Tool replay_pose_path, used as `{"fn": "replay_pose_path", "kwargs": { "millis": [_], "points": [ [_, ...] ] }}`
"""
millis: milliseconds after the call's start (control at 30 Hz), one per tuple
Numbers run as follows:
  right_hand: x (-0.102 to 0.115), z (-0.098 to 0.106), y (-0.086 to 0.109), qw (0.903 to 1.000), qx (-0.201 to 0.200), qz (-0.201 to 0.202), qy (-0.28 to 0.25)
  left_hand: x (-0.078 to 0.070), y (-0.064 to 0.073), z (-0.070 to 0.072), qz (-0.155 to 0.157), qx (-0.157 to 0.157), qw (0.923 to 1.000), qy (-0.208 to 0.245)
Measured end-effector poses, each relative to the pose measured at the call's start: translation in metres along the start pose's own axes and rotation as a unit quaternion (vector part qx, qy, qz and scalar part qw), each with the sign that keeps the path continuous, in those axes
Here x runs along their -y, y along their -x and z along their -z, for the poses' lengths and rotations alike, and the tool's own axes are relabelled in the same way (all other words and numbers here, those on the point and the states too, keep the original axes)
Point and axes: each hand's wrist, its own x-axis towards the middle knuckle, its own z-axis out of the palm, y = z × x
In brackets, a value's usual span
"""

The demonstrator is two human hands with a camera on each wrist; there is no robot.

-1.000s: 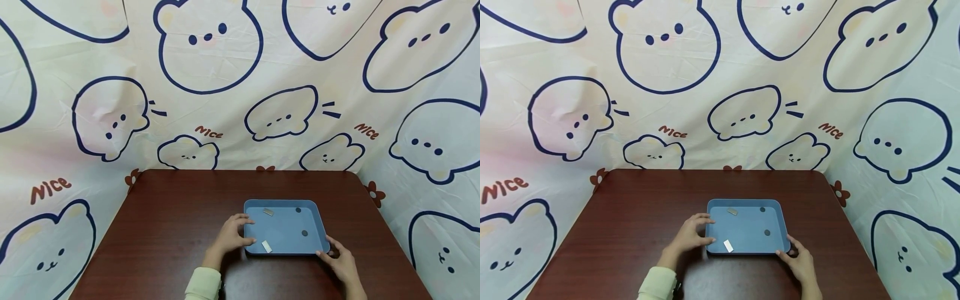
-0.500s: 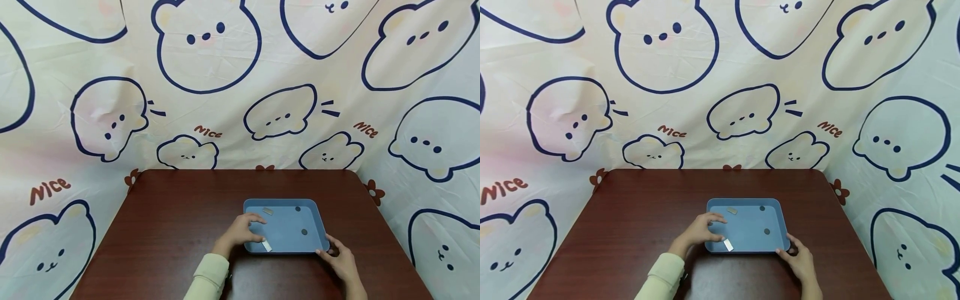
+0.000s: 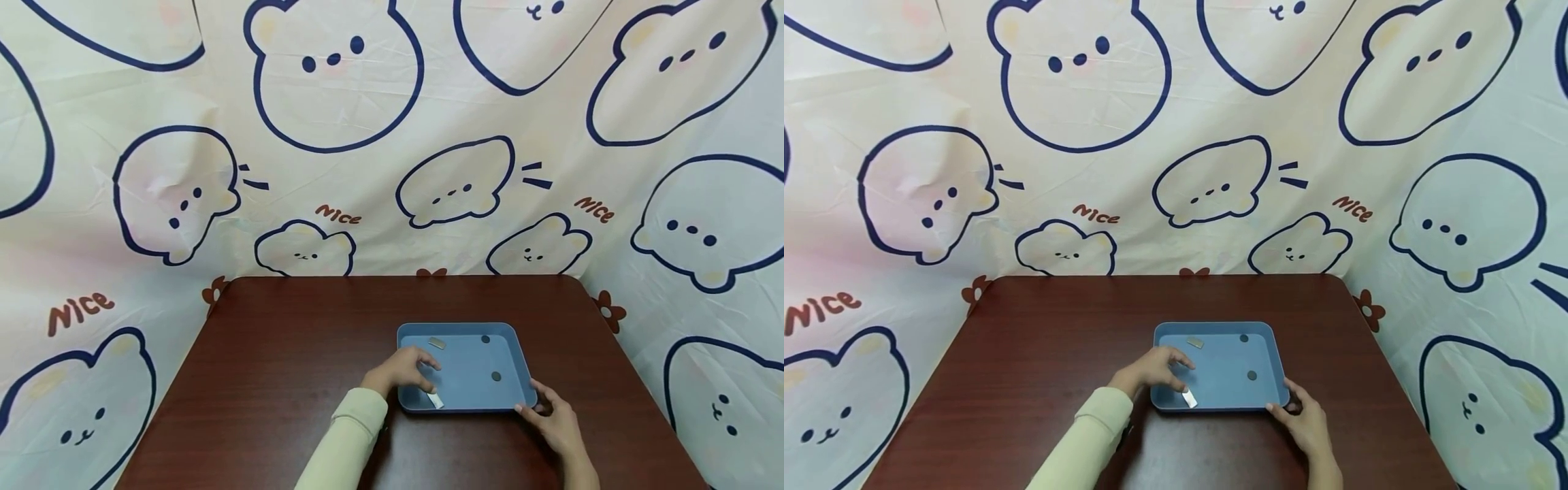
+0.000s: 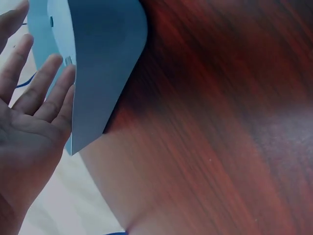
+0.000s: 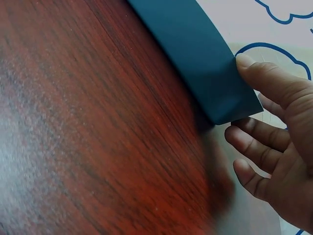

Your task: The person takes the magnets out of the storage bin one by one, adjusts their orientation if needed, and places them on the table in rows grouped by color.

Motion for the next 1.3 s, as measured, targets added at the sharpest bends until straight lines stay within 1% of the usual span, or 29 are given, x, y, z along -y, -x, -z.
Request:
{"fn": "replay_pose_path", "kwargs": {
  "millis": [200, 333, 400, 600, 767, 900, 1233, 1300],
  "points": [
    [0.000, 0.001, 0.000, 1.0000, 0.004, -0.002, -0.002, -0.003, -0.009, 0.001, 0.046, 0.024, 0.9981, 0.034],
    [0.000, 0.001, 0.001, 1.0000, 0.004, -0.001, -0.003, -0.007, -0.012, 0.002, 0.079, 0.024, 0.9956, 0.045],
    [0.000, 0.000, 0.001, 1.0000, 0.003, -0.002, -0.003, -0.008, -0.013, 0.001, 0.089, 0.025, 0.9949, 0.040],
    [0.000, -0.001, 0.000, 1.0000, 0.004, -0.002, -0.006, -0.011, -0.015, -0.004, 0.102, 0.035, 0.9941, 0.010],
    [-0.001, -0.002, 0.000, 1.0000, 0.001, -0.003, -0.009, -0.016, -0.013, -0.008, 0.124, 0.043, 0.9913, -0.003],
    [-0.002, -0.002, -0.001, 0.9999, -0.002, -0.003, -0.011, -0.017, -0.013, -0.012, 0.137, 0.034, 0.9899, -0.014],
    [-0.002, -0.002, 0.000, 0.9999, -0.007, -0.001, -0.008, -0.016, -0.014, -0.021, 0.135, 0.019, 0.9878, -0.075],
    [-0.002, -0.003, 0.000, 0.9999, -0.007, -0.002, -0.009, -0.014, -0.014, -0.023, 0.138, 0.014, 0.9873, -0.077]
  ]
}}
